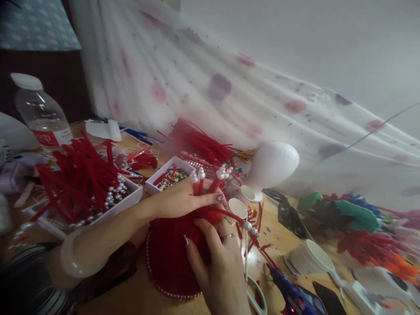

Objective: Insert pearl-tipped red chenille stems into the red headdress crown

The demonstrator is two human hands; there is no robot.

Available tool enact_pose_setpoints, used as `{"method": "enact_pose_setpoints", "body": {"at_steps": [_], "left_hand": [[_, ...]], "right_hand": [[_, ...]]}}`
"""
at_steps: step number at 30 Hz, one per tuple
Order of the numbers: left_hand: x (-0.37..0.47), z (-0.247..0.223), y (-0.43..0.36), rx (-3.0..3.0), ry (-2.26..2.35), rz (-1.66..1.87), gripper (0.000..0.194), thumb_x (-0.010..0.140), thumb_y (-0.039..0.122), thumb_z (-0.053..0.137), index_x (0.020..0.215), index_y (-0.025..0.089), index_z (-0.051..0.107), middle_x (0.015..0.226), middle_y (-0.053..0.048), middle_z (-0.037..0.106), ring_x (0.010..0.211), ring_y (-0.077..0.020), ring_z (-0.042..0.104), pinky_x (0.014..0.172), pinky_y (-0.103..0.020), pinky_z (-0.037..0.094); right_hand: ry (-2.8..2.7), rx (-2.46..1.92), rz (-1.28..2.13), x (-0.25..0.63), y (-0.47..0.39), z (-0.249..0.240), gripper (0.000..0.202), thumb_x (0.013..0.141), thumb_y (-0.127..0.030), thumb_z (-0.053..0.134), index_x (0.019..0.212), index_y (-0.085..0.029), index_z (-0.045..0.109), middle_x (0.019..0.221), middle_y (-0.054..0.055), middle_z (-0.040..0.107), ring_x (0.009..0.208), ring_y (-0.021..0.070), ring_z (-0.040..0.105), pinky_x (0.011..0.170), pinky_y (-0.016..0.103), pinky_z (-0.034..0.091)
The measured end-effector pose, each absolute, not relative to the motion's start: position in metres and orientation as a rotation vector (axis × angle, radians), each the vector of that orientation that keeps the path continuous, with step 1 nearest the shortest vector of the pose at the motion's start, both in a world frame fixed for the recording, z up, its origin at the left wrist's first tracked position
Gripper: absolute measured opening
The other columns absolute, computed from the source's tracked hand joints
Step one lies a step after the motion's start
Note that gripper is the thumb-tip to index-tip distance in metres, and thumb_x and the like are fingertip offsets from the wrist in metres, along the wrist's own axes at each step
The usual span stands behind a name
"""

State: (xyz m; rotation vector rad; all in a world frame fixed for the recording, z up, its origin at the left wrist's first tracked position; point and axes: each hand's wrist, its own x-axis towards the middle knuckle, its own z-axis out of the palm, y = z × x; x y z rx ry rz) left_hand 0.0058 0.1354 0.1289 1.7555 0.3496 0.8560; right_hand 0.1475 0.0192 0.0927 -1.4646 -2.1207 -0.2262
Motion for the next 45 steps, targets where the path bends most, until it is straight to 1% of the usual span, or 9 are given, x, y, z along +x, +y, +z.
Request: {"method": "enact_pose_setpoints", "body": {"at_steps": [6,12,15,21,25,32,37,42,45], "left_hand": [[0.000,0.132,0.135,1.739,0.362,0.800,0.019,0.088,0.032,0.059,0.095,0.019,0.071,0.099,-0.004,0.074,0.097,-0.0184,0.066,0.094,-0.036,0.047],[-0.005,0.145,0.121,1.594,0.298,0.915,0.016,0.078,0.018,0.069,0.094,0.019,0.071,0.095,-0.004,0.076,0.096,-0.0191,0.069,0.090,-0.035,0.052],[-0.003,0.152,0.106,1.637,0.347,1.081,0.027,0.072,0.011,0.073,0.097,0.020,0.070,0.099,-0.004,0.076,0.094,-0.0192,0.070,0.088,-0.034,0.055],[0.009,0.150,0.089,1.545,0.246,1.638,0.035,0.074,0.010,0.074,0.106,0.023,0.068,0.115,-0.003,0.070,0.110,-0.0171,0.064,0.100,-0.030,0.049],[0.002,0.157,0.083,1.548,0.130,1.790,0.025,0.082,0.015,0.066,0.105,0.023,0.070,0.120,-0.004,0.067,0.120,-0.0201,0.059,0.108,-0.036,0.044],[-0.038,0.175,0.062,1.413,0.403,2.103,0.015,0.084,0.015,0.061,0.090,0.019,0.074,0.096,-0.002,0.075,0.094,-0.0154,0.069,0.092,-0.030,0.055],[-0.077,0.162,0.047,1.544,0.810,1.882,0.014,0.085,0.031,0.065,0.089,0.019,0.071,0.047,0.005,0.060,0.054,-0.0098,0.061,0.066,-0.022,0.054],[-0.078,0.120,0.037,1.437,1.286,0.981,0.034,0.065,0.035,0.079,0.087,0.013,0.065,0.054,0.004,0.060,0.043,-0.0100,0.052,0.035,-0.019,0.039],[-0.058,0.096,0.047,1.214,1.201,0.937,0.054,0.066,0.040,0.076,0.109,0.013,0.059,0.055,0.009,0.050,0.039,-0.0057,0.041,0.032,-0.016,0.031]], "right_hand": [[-1.895,-1.263,-0.229,0.156,0.007,0.078,0.013,0.089,-0.016,0.055,0.101,-0.020,0.054,0.068,-0.003,0.052,0.056,0.0109,0.052,0.054,0.022,0.044],[-1.832,-1.284,-0.191,0.162,-0.004,0.064,0.006,0.090,-0.016,0.056,0.092,-0.019,0.061,0.064,-0.003,0.052,0.053,0.0101,0.052,0.053,0.022,0.041],[-1.842,-1.244,-0.211,0.165,-0.008,0.061,0.004,0.090,-0.016,0.057,0.090,-0.019,0.058,0.064,-0.003,0.054,0.052,0.0097,0.052,0.052,0.021,0.041],[-1.776,-1.266,-0.255,0.169,-0.010,0.053,0.027,0.098,-0.024,0.042,0.071,-0.022,0.043,0.056,-0.004,0.050,0.047,0.0087,0.048,0.049,0.020,0.037],[-1.768,-1.300,-0.339,0.171,-0.005,0.043,0.043,0.101,-0.035,0.036,0.061,-0.021,0.042,0.049,-0.004,0.047,0.042,0.0090,0.047,0.046,0.022,0.030],[-1.808,-1.219,-0.324,0.174,-0.008,0.046,0.057,0.101,-0.041,0.036,0.050,-0.019,0.048,0.042,-0.004,0.045,0.035,0.0065,0.042,0.044,0.022,0.028],[-1.863,-1.143,-0.126,0.175,-0.015,0.051,0.058,0.102,-0.033,0.033,0.047,-0.019,0.044,0.043,-0.003,0.047,0.038,0.0068,0.046,0.044,0.022,0.028],[-1.794,-1.157,-0.051,0.177,-0.016,0.056,0.051,0.101,-0.029,0.033,0.052,-0.020,0.042,0.046,-0.003,0.046,0.042,0.0074,0.046,0.046,0.021,0.030],[-1.773,-1.189,-0.070,0.178,-0.015,0.061,0.047,0.101,-0.027,0.036,0.054,-0.020,0.042,0.047,-0.004,0.043,0.042,0.0076,0.044,0.047,0.022,0.030]]}}
